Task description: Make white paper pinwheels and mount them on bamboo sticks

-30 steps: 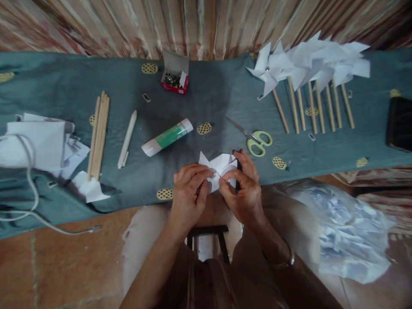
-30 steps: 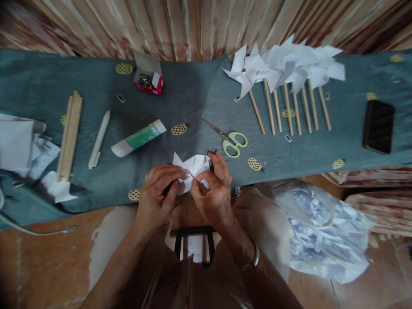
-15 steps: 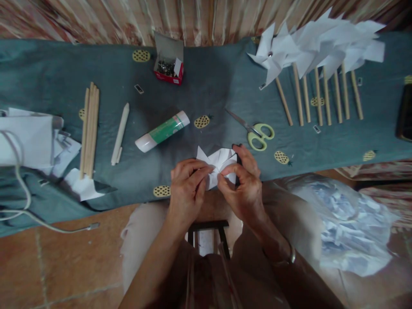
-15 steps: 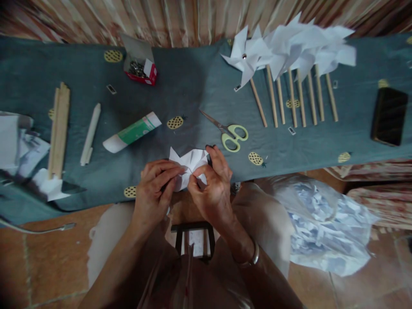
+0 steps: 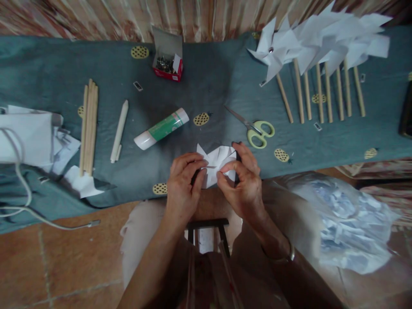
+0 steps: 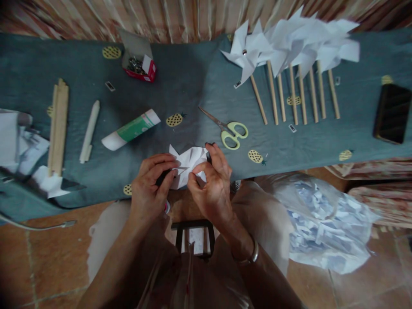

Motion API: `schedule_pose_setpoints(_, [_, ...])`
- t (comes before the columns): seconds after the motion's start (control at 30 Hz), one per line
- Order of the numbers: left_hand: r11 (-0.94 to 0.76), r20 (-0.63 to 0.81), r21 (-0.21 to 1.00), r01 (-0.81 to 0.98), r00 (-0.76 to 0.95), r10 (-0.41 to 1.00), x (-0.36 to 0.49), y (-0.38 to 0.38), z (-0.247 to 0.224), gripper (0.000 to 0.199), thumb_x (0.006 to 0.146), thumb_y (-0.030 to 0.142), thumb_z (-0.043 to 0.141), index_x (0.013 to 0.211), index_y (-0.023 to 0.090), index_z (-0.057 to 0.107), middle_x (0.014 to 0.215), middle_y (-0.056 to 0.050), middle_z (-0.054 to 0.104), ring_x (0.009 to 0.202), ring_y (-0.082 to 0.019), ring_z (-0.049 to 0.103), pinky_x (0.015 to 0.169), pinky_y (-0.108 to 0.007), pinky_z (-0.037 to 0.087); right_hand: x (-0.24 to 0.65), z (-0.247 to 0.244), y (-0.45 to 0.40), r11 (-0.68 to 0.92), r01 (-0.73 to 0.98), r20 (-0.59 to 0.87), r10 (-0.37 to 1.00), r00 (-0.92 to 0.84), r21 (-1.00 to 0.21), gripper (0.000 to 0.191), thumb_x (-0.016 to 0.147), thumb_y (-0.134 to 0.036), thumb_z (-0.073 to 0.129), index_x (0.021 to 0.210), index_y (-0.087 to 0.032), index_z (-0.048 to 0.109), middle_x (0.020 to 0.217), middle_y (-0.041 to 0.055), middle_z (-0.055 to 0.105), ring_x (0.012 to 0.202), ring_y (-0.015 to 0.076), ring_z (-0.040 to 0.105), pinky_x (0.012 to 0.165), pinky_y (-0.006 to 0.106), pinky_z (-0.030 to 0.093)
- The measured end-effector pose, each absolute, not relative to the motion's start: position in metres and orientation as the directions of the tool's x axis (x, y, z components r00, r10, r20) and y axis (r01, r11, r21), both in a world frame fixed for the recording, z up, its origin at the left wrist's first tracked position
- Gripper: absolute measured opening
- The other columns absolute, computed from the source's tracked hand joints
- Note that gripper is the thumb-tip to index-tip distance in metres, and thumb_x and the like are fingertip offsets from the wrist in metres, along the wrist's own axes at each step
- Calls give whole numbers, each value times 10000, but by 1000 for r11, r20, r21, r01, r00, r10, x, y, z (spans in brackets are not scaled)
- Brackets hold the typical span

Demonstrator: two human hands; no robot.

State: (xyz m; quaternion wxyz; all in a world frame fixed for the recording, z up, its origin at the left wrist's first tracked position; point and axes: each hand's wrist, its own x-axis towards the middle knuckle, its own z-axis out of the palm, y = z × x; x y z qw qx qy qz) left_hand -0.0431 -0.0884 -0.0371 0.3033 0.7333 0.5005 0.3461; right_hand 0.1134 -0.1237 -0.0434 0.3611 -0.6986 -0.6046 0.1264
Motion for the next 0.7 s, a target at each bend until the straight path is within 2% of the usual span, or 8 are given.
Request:
schedule_pose_setpoints(0.27, [-309,214,796,521,235,948,-37,-83,-38,101,936,150,607,901,202,687,1067,-58,689,1094,-222,614,974,-398,526,113,-42,-124,-20,753,252,937,244,-658,72,821,-184,633,767,-231,631,1413,121,626,1406,308,509,1146,569,406])
schedule_pose_setpoints(0.7, [-294,186,778,556,244,952,-34,-81,-36,108,942,201,599,887,221,689,1054,-54,695,1097,-237,611,971,-428,527,114,-41,-124,-21,765,237,945,225,-644,78,818,-168,645,770,-228,628,1434,118,610,1413,311,501,1148,551,408])
